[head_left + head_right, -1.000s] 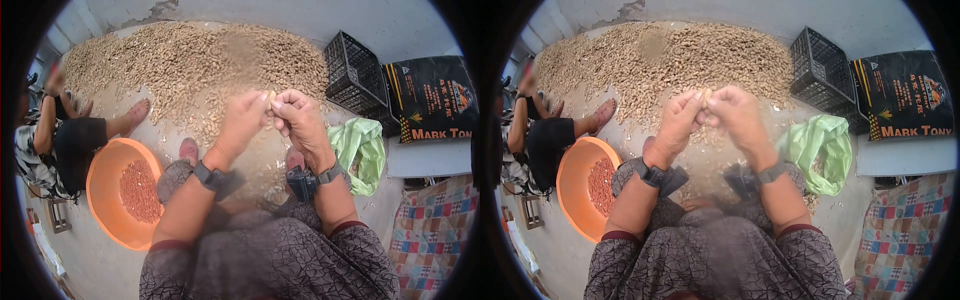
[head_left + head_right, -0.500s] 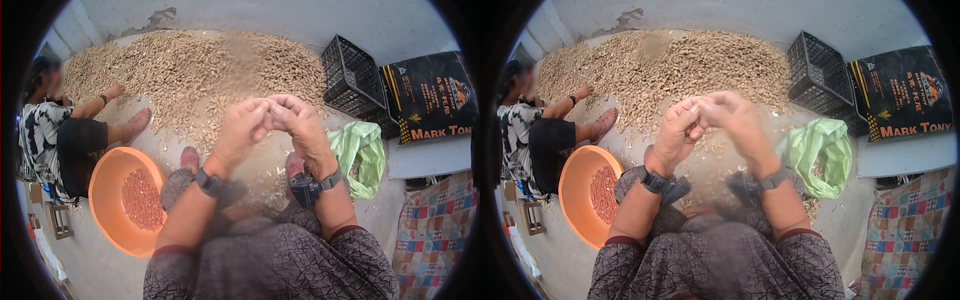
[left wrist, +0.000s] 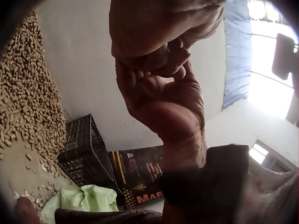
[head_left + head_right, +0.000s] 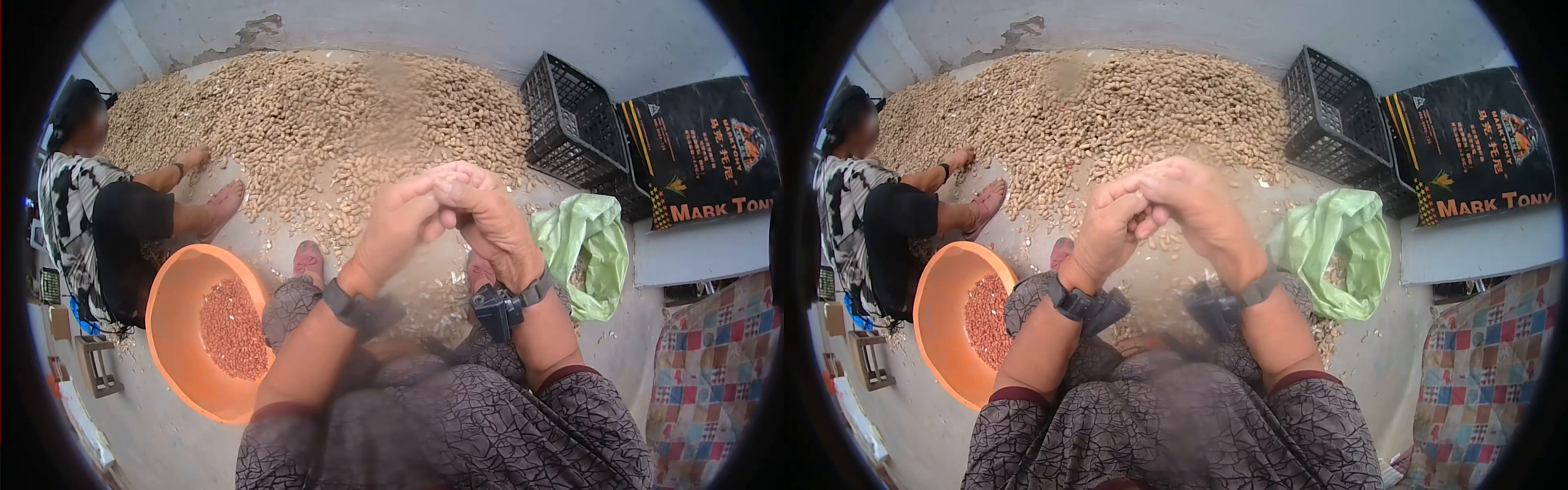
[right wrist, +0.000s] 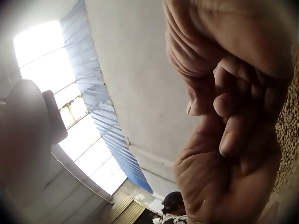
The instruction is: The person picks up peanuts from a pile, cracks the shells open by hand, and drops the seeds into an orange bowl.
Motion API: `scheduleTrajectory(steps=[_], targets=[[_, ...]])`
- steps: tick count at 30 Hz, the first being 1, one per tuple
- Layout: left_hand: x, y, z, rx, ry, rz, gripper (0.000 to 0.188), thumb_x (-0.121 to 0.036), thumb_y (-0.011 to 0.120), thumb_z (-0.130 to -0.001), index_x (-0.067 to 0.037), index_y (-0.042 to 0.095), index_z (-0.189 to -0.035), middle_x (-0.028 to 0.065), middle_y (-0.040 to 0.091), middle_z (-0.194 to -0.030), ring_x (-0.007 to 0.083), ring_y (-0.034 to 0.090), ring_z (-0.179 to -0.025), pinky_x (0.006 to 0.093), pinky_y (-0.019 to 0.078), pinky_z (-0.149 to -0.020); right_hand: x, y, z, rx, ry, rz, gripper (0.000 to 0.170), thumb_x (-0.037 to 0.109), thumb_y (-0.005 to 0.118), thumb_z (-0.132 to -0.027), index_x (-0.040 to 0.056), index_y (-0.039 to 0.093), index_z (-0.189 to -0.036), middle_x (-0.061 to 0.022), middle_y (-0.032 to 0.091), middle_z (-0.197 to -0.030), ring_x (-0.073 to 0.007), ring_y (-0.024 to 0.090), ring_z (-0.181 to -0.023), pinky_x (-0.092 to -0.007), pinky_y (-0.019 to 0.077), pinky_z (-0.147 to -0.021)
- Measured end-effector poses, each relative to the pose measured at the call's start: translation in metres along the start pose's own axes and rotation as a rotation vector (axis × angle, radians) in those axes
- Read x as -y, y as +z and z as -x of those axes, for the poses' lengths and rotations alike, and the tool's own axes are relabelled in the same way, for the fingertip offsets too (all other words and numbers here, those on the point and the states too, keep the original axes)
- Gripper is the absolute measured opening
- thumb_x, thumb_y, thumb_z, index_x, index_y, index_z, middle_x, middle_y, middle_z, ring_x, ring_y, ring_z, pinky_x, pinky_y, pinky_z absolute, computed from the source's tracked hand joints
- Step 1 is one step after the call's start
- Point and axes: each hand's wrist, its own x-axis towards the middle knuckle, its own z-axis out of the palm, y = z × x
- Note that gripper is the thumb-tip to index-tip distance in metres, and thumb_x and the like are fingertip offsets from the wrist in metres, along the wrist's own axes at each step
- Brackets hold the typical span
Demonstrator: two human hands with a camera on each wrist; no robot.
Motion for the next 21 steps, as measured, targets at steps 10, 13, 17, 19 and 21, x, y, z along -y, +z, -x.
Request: scheduleTrajectory(steps=[10, 13, 17, 19, 21], targets=[[0.0, 0.008, 0.004, 0.057, 0.114, 0.051, 0.042, -0.02, 0.039, -0.086, 0.007, 0.049, -0.116, 0.0033, 0.052, -0.072, 0.0041, 0.036, -0.052, 0.0155, 0.0239, -0.045, 0.001, -0.001, -0.003, 0.046, -0.024, -0.063, 0.022, 0.012, 0.061, -0.084, -0.0063, 0.059, -0.095, -0.0066, 0.061, -0.071, -0.009, 0.056, -0.059, -0.0194, 0.0458, -0.057], [-0.001, 0.007, 0.002, 0.041, 0.108, 0.134, 0.039, -0.022, 0.039, -0.089, 0.006, 0.049, -0.114, 0.0031, 0.052, -0.072, 0.0034, 0.035, -0.052, 0.0153, 0.0247, -0.046, -0.001, -0.001, -0.008, 0.023, -0.025, -0.039, 0.021, 0.016, 0.059, -0.086, -0.0045, 0.056, -0.085, -0.0082, 0.057, -0.065, -0.0155, 0.057, -0.053, -0.0261, 0.0496, -0.055], [0.001, 0.005, -0.002, -0.021, 0.105, 0.181, 0.031, -0.016, 0.039, -0.093, 0.006, 0.049, -0.113, 0.0021, 0.05, -0.071, 0.0028, 0.034, -0.051, 0.0152, 0.0276, -0.046, -0.007, 0.0, -0.012, 0.04, -0.024, -0.095, 0.026, 0.021, 0.06, -0.086, -0.0039, 0.056, -0.083, -0.0066, 0.056, -0.063, -0.0154, 0.057, -0.053, -0.0275, 0.0497, -0.054], [0.001, 0.004, -0.004, -0.067, 0.11, 0.196, 0.03, -0.013, 0.038, -0.094, 0.005, 0.049, -0.114, 0.0014, 0.05, -0.07, 0.0027, 0.035, -0.051, 0.015, 0.028, -0.045, -0.007, 0.001, -0.011, 0.004, -0.055, -0.057, 0.03, 0.026, 0.06, -0.087, -0.0034, 0.056, -0.085, -0.0069, 0.059, -0.065, -0.0152, 0.057, -0.056, -0.028, 0.0496, -0.057], [0.001, 0.002, -0.004, -0.114, 0.114, 0.211, 0.028, -0.011, 0.038, -0.094, 0.005, 0.049, -0.115, 0.0006, 0.049, -0.069, 0.0026, 0.035, -0.051, 0.0149, 0.0285, -0.045, 0.002, 0.009, -0.008, -0.026, -0.074, 0.022, 0.03, 0.027, 0.059, -0.087, -0.0027, 0.057, -0.085, -0.0071, 0.06, -0.068, -0.0141, 0.058, -0.059, -0.0262, 0.0479, -0.057]])
